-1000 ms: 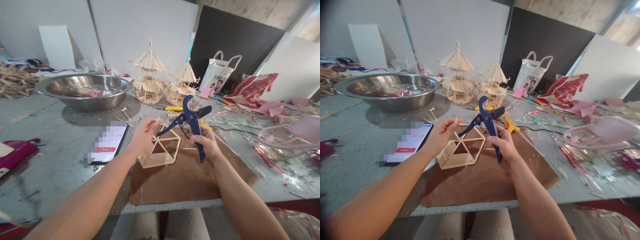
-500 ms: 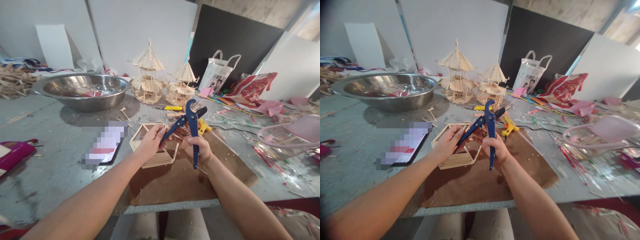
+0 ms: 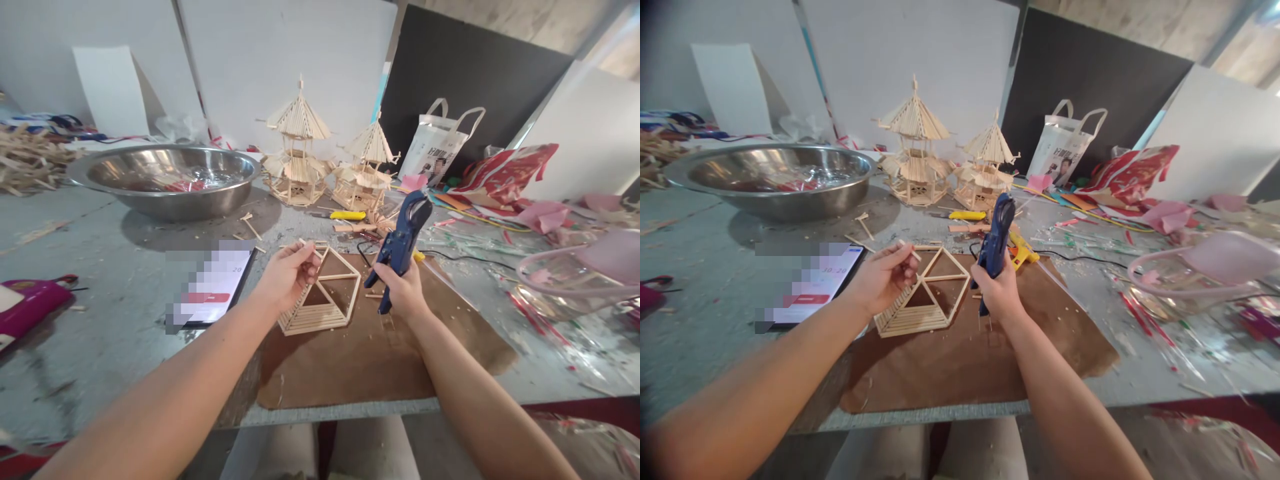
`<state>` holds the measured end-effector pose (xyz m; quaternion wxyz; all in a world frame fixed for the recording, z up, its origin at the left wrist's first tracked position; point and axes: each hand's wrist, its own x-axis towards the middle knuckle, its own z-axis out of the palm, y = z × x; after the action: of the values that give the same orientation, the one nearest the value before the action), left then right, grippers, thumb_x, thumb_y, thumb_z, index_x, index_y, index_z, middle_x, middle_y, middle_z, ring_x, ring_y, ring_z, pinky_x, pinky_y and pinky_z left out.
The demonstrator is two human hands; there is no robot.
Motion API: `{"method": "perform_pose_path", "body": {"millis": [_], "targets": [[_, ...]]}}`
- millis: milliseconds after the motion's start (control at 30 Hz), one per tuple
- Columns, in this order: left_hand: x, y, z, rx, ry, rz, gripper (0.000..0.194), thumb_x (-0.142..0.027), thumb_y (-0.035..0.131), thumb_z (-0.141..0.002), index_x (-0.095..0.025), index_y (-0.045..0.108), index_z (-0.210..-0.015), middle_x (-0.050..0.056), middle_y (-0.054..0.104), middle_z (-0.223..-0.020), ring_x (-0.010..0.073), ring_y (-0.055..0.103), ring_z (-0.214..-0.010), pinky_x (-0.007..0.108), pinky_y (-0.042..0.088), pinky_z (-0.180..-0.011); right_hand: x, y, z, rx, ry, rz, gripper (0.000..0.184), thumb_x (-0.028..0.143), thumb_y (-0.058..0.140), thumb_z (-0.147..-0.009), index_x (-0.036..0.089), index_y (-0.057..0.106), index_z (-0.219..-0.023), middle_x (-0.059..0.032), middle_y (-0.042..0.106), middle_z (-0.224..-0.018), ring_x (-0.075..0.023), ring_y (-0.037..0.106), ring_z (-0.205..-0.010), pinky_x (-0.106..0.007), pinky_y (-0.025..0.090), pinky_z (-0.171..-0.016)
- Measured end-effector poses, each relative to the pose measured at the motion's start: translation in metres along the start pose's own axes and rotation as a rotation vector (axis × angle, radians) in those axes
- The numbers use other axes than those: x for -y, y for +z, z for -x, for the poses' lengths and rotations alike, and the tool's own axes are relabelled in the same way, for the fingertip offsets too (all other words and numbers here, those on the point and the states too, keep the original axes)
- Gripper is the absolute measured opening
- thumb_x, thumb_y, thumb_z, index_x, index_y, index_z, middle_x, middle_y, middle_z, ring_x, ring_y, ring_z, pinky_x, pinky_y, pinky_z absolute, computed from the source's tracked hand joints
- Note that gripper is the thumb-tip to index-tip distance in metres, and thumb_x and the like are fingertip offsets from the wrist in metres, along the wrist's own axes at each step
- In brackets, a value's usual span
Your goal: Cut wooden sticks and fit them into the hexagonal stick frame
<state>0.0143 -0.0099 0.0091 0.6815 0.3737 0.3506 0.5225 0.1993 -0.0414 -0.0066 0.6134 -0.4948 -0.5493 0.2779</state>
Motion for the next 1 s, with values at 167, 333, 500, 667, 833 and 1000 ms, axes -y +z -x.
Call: {"method": "perform_pose_path", "body": {"millis": [167,333,500,667,833,1000], "targets": [[-0.002,0.000,0.001,0.104,-0.115,0.227,0.010,-0.013,0.052,-0.074,-0.010,0.054,-0.065,-0.001,0.056,-0.055,0.0030,0.045,-0.040,0.013,0.038,-0.036,-0.008,0.002,0.004,0.035,-0.426,0.585,0.044,0.021,0.053,-0.062,0.019,0.042,-0.105,-0.0061,0.055,-0.088,-0.0197,0.052,-0.076,-0.037,0.045,-0.072],[-0.002,0.003,0.004,0.134,-0.173,0.322,0.015,-0.009,0.045,-0.078,-0.009,0.054,-0.066,0.001,0.058,-0.054,0.0043,0.049,-0.040,0.013,0.043,-0.036,-0.008,0.012,0.009,0.144,-0.586,0.840,0.051,0.021,0.052,-0.061,0.015,0.038,-0.110,-0.0116,0.055,-0.094,-0.0254,0.050,-0.088,-0.040,0.043,-0.078],[0.001,0.006,0.007,0.121,-0.166,0.345,0.016,-0.003,0.043,-0.077,-0.010,0.053,-0.067,0.000,0.057,-0.050,0.0063,0.052,-0.039,0.014,0.043,-0.035,-0.010,0.016,0.011,0.162,-0.567,0.889,0.053,0.021,0.052,-0.061,0.013,0.037,-0.112,-0.0135,0.053,-0.100,-0.0260,0.049,-0.092,-0.040,0.042,-0.080],[0.004,0.007,0.008,0.175,-0.128,0.351,0.018,-0.002,0.040,-0.078,-0.011,0.053,-0.069,0.000,0.058,-0.051,0.0067,0.054,-0.040,0.015,0.044,-0.037,-0.013,0.015,0.010,0.147,-0.564,0.913,0.053,0.020,0.051,-0.061,0.014,0.037,-0.112,-0.0131,0.053,-0.099,-0.0265,0.049,-0.092,-0.040,0.042,-0.079],[0.007,0.005,0.007,0.244,-0.110,0.307,0.009,-0.005,0.049,-0.074,-0.011,0.054,-0.070,-0.001,0.057,-0.054,0.0066,0.053,-0.042,0.016,0.044,-0.038,-0.013,0.014,0.009,0.146,-0.572,0.898,0.052,0.019,0.050,-0.060,0.014,0.038,-0.110,-0.0128,0.053,-0.096,-0.0262,0.049,-0.090,-0.039,0.042,-0.079],[0.008,0.005,0.007,0.265,-0.124,0.281,0.004,-0.009,0.056,-0.071,-0.012,0.054,-0.069,-0.002,0.056,-0.056,0.0055,0.049,-0.042,0.016,0.041,-0.037,-0.014,0.013,0.008,0.146,-0.582,0.870,0.053,0.018,0.050,-0.060,0.015,0.036,-0.111,-0.0122,0.053,-0.097,-0.0261,0.050,-0.090,-0.040,0.043,-0.078]]}}
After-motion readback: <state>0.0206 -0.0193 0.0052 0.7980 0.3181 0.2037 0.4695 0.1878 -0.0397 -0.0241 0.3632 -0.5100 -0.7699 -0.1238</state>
